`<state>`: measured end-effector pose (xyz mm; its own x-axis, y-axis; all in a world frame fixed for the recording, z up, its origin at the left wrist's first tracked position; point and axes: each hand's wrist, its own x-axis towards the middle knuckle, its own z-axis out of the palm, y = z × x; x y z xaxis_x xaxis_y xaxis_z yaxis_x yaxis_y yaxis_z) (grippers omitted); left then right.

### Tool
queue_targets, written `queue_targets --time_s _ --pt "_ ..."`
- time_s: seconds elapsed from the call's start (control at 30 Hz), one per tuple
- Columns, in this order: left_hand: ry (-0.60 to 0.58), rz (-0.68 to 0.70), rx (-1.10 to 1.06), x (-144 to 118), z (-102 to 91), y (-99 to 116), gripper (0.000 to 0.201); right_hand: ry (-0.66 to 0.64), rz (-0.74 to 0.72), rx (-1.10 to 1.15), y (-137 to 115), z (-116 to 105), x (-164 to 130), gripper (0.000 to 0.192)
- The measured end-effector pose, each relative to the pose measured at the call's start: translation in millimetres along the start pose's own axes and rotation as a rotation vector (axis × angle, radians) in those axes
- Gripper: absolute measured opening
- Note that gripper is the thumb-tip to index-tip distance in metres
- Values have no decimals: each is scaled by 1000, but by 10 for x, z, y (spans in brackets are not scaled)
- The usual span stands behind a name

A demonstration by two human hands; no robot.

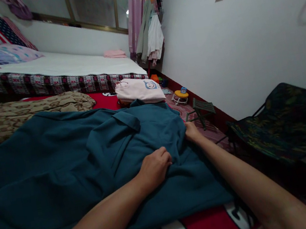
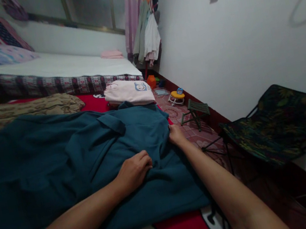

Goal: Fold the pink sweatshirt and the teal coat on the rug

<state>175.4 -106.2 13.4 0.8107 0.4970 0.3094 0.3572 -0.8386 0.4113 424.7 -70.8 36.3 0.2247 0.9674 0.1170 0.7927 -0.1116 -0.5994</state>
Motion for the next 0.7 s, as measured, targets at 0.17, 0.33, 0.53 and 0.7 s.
queue_targets --time_s 0.17,0.33,0.53,0.7 --pt "9 -30 -55 -20 -11 8 22 123 102 176 27 -49 -114 51" --pt "37 -44 -136 -12 -41 2 20 -58 172 295 7 -102 -436 54" --pt "8 -22 -143 -123 -161 11 31 28 177 71 108 -366 -652 42" --pt "-127 -68 78 -403 -623 -36 34 62 109 -327 314 -550 -859 41"
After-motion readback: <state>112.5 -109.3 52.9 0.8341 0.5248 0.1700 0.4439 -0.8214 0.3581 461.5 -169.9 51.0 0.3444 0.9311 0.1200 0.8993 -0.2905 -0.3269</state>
